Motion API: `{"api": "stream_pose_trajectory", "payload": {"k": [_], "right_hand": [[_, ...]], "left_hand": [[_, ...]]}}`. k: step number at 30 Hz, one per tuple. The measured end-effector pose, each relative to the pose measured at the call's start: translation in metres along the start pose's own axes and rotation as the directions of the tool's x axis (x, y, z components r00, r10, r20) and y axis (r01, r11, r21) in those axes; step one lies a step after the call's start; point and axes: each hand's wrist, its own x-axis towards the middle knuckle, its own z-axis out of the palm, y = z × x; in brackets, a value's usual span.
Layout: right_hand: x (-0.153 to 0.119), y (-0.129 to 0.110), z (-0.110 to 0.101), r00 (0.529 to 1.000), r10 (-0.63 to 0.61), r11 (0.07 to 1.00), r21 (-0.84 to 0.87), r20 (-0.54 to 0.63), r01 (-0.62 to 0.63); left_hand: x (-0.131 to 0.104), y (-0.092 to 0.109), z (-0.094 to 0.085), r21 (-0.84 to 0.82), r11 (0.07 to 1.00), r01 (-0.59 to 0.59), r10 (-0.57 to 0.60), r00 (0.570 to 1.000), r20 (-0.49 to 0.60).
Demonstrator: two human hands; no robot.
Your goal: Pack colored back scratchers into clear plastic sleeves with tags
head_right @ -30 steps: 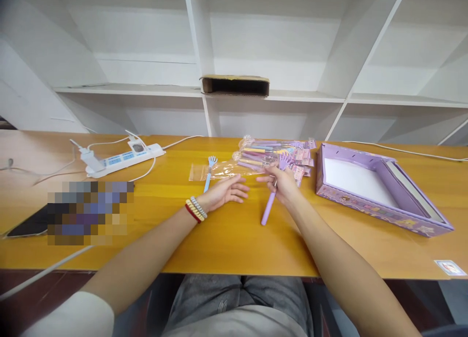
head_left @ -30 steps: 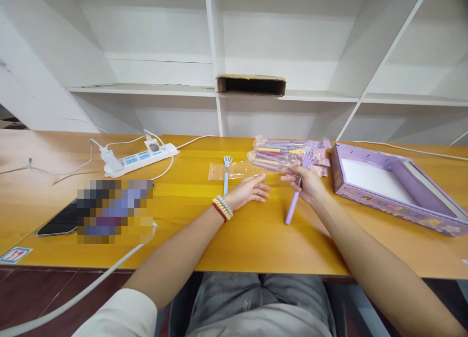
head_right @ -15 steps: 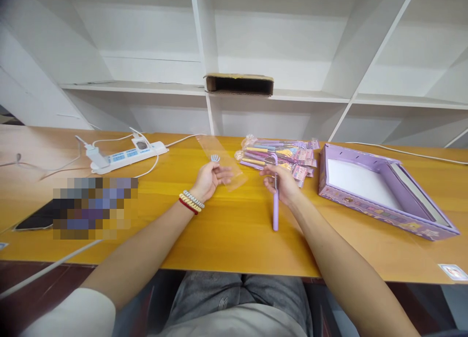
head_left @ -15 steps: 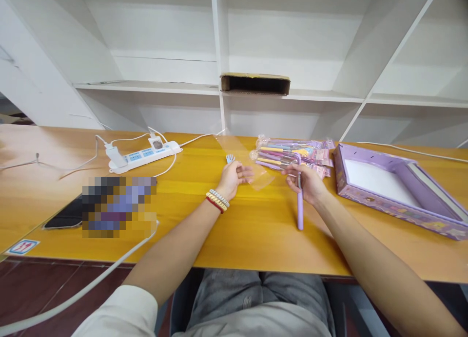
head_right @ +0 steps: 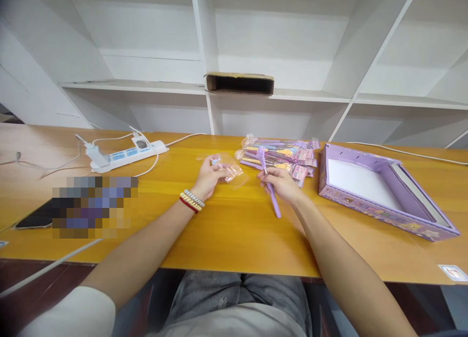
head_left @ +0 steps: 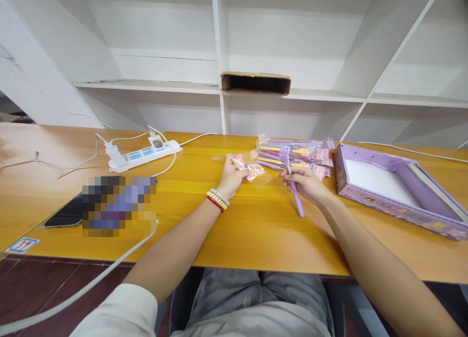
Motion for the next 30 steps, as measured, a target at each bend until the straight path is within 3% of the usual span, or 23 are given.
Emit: {"api": "stream_pose_trajectory", "payload": {"k": [5,10,20,25,30], "right_hand": [[-0.004,0.003,0.005,0.989,0.023,0.998,-0.069,0.148,-0.013],[-0.007,0.003,0.007,0.992,0.011,0.985,-0.172,0.128,0.011],[-0.009,0.005,0.007,0.948,0.083,0.945,-0.327,0.307,0.023],[-0.006,0.011,0.001,0.945,0.154,0.89,-0.456,0.289,-0.005],[-0.004,0.011,-0.001,0.961,0.142,0.873,-0.488,0.236,-0.009]], "left_hand": [[0.0,0.0,0.0,-0.005,1.0,-0.02,0.02,0.999,-0.034],[0.002,-0.002,0.002,-0.026,0.995,-0.1,0.098,0.994,-0.048],[0.005,-0.003,0.002,-0.031,0.987,-0.16,0.159,0.987,-0.031],[0.003,0.001,0.004,-0.114,0.986,-0.125,0.118,0.991,-0.067],[0.004,0.003,0.002,-0.212,0.975,-0.059,0.04,0.995,-0.089]]}}
